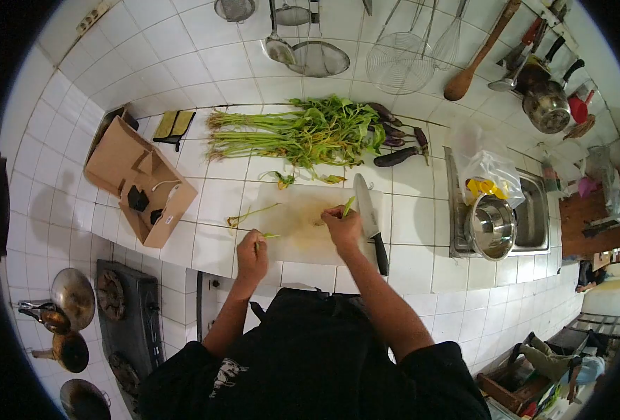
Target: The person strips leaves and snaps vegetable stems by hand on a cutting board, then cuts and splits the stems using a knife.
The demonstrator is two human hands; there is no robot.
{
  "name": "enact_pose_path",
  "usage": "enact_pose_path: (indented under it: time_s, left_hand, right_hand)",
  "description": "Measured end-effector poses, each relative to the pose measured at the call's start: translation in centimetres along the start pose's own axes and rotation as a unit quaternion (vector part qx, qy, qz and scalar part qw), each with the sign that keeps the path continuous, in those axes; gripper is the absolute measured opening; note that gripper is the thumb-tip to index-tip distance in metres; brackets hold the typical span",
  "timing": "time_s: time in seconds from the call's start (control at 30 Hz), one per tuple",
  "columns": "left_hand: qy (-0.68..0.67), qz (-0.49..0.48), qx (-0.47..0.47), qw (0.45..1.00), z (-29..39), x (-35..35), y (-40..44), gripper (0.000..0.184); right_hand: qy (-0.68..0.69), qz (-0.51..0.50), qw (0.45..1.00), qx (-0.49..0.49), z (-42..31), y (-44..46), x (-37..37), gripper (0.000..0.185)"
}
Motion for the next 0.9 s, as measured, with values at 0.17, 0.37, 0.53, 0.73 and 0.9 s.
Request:
enact_pose_path:
  time_s: [0.17,0.37,0.53,0.73,0.9]
  left_hand:
    - [-0.004,0.030,-0.144,0.989,-4.6,-5.7,1.1,0.022]
    - [0.029,-0.122,-0.095,0.988,-4.9,-8.1,4.7,0.021]
    - [0.100,-0.200,-0.038,0.974,-5.7,-6.8,6.2,0.027]
    - [0.183,-0.154,-0.034,0.970,-7.0,-8.1,5.4,0.031]
    - [0.218,-0.177,-0.117,0.953,-10.4,-8.8,-0.3,0.025]
  right_hand:
    - [-0.162,-0.170,0.969,-0.081,-2.8,-0.5,-0.2,0.011]
    - [-0.129,-0.217,0.966,-0.065,0.1,-1.9,0.0,0.020]
    - [-0.159,-0.217,0.961,-0.060,0.8,-2.8,-0.3,0.020]
    - [-0.168,-0.220,0.960,-0.048,1.0,-3.3,-0.6,0.020]
    - [-0.169,-0.206,0.963,-0.046,0.9,-3.5,-1.1,0.020]
Point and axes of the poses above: each hand's wrist, its own y-axis towards the middle knuckle, its own x-axis out of the palm, z = x × y, the point moved 4 cm from there along y, towards the middle knuckle, and after that the axes turned 4 degrees about -z, right-handed, at the moved point
